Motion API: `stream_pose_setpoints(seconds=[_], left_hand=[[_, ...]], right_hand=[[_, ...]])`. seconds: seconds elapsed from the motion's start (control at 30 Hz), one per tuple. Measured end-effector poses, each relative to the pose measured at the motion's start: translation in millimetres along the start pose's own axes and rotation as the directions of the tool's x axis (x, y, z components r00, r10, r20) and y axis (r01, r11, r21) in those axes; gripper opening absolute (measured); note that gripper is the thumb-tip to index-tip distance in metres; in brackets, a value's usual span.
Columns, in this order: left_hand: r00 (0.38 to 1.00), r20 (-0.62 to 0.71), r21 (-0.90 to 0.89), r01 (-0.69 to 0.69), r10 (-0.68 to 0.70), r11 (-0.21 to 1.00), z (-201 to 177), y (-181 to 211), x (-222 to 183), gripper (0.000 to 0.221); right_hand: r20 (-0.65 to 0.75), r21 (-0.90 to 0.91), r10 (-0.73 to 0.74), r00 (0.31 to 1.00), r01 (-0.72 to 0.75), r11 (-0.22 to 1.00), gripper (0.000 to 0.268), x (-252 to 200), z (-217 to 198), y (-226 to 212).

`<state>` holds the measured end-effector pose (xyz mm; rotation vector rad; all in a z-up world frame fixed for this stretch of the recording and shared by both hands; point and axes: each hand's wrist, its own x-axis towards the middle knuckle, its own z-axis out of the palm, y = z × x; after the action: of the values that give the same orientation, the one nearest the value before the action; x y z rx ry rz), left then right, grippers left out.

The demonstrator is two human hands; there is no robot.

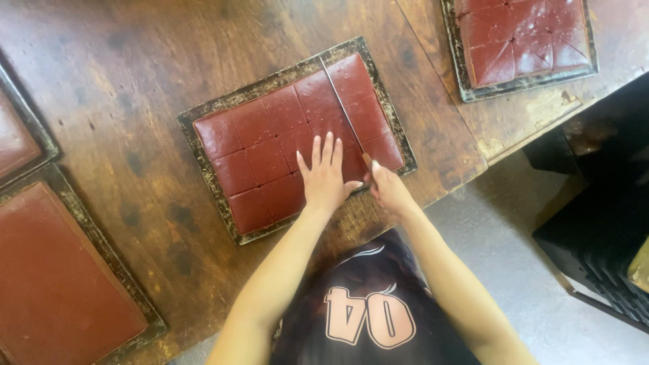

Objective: The person places a tray onto a table and cuts the slab of paste into pieces using a knife.

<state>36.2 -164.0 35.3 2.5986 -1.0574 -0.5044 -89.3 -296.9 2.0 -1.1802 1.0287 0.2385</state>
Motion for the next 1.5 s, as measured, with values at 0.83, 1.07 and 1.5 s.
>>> stream_pose_setpoints(seconds=[0.83,1.07,1.5], left_hand=[[0.999,-0.022,0.005,-0.026,0.026,1.0,11,-2,-5,0.109],[0.996,-0.061,0.006,-0.072,0.072,0.997,10,-3,-7,0.113],[0.904,-0.416,-0.238,-0.001,-0.101,0.971,22,18,-125,0.078]], right_hand=[[-0.077,-0.041,0.085,0.993,-0.088,0.995,0.048,-169,-43,137],[-0.054,0.05,0.277,0.959,-0.274,0.96,0.049,-255,-84,167],[0.18,-0.442,0.356,0.917,-0.247,0.862,0.029,-196,-289,47]])
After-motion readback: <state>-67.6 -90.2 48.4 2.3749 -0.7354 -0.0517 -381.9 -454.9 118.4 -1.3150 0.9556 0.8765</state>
